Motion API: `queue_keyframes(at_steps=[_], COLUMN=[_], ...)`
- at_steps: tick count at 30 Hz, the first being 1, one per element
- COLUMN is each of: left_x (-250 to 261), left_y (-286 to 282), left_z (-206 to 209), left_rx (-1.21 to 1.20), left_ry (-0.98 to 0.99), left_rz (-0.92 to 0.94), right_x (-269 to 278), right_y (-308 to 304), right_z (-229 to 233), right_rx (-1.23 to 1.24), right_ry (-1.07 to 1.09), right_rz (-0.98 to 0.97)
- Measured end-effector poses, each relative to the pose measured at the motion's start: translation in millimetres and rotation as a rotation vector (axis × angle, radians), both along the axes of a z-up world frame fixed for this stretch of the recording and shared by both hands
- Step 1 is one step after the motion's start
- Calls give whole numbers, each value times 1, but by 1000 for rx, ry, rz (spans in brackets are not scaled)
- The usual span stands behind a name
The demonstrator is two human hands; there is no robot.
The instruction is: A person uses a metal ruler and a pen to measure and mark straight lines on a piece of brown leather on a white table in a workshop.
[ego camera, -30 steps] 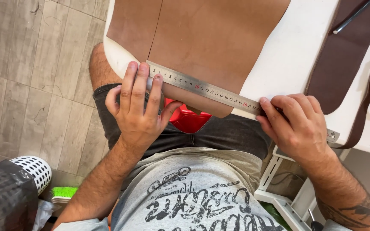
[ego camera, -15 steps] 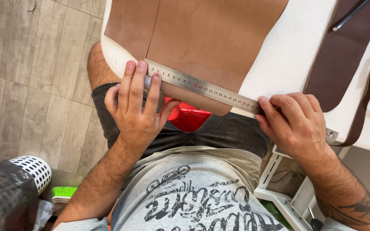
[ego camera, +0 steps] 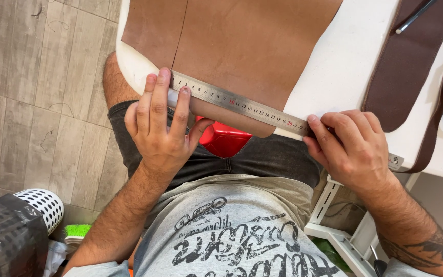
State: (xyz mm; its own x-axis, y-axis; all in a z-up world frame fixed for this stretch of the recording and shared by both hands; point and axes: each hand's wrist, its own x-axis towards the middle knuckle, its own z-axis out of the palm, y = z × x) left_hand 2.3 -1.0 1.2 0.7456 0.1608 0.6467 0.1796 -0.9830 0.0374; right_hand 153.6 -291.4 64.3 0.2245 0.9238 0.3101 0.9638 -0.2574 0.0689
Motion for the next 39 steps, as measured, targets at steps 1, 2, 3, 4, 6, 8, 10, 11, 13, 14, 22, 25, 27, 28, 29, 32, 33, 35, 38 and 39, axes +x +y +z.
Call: queue_keyframes(at_steps=[1,2,3,4,6,8,10,11,13,14,22,25,27,28,29,32,33,35,38,39], left_x=[0,0,-1,-1,0,0,0,0,-1,-1,0,-1,-1,-1,0,0,0,-3,-3,-3], left_y=[0,0,0,0,0,0,0,1,2,2,2,2,2,2,2,2,2,2,-1,-1], left_z=[0,0,1,0,0,-2,-3,-3,-3,-4,-8,-7,-8,-8,-8,-7,-7,-4,-3,-4], left_rx=[0,0,0,-1,-8,-12,-13,-17,-19,-18,-31,-31,-36,-36,-35,-32,-31,-38,-45,-33], left_ry=[-1,15,34,35,28,28,27,21,17,13,-12,3,0,0,-4,-7,-5,18,35,32], left_rz=[-1,4,9,8,13,10,9,4,5,10,3,6,4,4,4,5,7,-2,-21,-16], right_x=[0,0,0,-1,-1,-1,-3,-2,-3,-3,-3,-3,-3,-3,-3,-2,-2,-2,-3,-2], right_y=[0,1,1,1,1,0,-1,-1,0,0,0,-1,-2,-2,-2,-2,-2,2,1,3], right_z=[0,1,1,1,1,0,0,-1,-2,-3,-3,-3,-4,-4,-3,-3,-3,1,5,4], right_rx=[0,0,-1,-2,2,0,1,10,21,25,28,22,13,13,10,10,11,9,0,5], right_ry=[-1,-4,-4,-3,-13,-9,-6,-11,-15,-12,-4,-2,7,7,5,-3,-8,0,33,61], right_rz=[-1,1,5,4,1,-5,-8,-6,1,-7,-15,-18,-24,-23,-25,-26,-25,-26,-37,-33])
